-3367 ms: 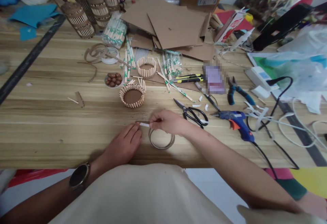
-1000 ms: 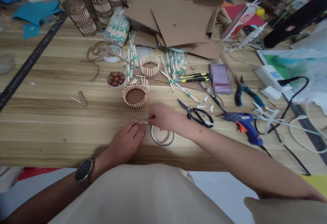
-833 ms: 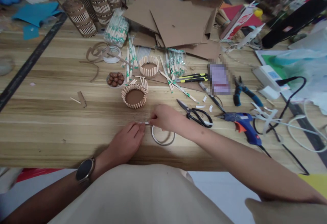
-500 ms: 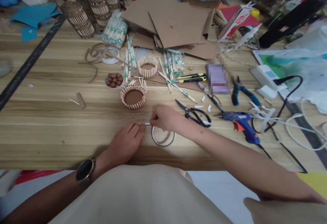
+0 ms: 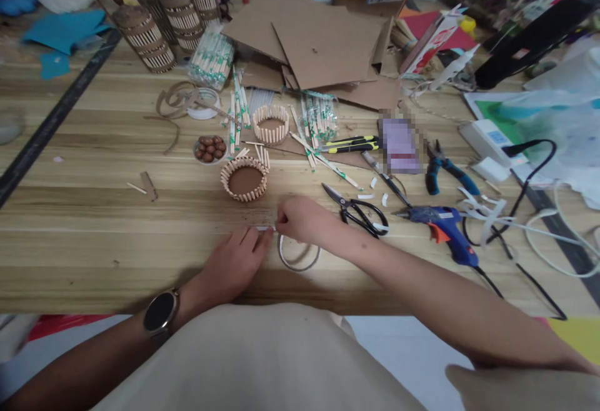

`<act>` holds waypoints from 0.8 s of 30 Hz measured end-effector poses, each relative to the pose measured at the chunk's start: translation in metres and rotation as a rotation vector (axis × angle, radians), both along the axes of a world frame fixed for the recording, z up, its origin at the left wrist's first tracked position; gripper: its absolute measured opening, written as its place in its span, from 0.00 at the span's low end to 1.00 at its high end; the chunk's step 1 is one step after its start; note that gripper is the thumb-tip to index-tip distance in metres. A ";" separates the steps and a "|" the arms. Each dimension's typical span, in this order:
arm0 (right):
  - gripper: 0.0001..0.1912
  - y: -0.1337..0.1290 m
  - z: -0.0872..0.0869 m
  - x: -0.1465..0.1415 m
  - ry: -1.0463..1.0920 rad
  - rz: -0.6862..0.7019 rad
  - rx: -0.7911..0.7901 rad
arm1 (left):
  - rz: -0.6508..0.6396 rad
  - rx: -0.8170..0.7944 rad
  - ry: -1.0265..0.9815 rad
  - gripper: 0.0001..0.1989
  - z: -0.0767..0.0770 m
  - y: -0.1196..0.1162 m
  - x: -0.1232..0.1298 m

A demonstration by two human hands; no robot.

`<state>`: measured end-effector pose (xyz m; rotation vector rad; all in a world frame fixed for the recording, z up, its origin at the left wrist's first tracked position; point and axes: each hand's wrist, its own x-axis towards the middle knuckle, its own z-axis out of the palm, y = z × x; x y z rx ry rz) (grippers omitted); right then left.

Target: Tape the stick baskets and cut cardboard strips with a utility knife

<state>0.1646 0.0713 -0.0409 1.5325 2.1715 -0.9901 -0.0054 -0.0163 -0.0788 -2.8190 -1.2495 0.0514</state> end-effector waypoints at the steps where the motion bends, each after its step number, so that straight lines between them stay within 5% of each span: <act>1: 0.06 0.000 -0.001 0.000 0.004 0.001 0.001 | 0.001 -0.010 -0.022 0.16 0.000 0.001 -0.001; 10: 0.04 -0.012 0.013 0.007 0.077 -0.030 0.076 | 0.195 -0.114 -0.460 0.09 0.021 0.020 -0.020; 17: 0.03 -0.037 0.035 0.009 0.131 -0.039 0.213 | 0.254 -0.602 -0.625 0.10 0.042 0.034 -0.004; 24: 0.04 -0.055 0.028 0.017 0.208 0.006 0.373 | 0.385 -0.767 -0.745 0.10 0.046 0.034 0.000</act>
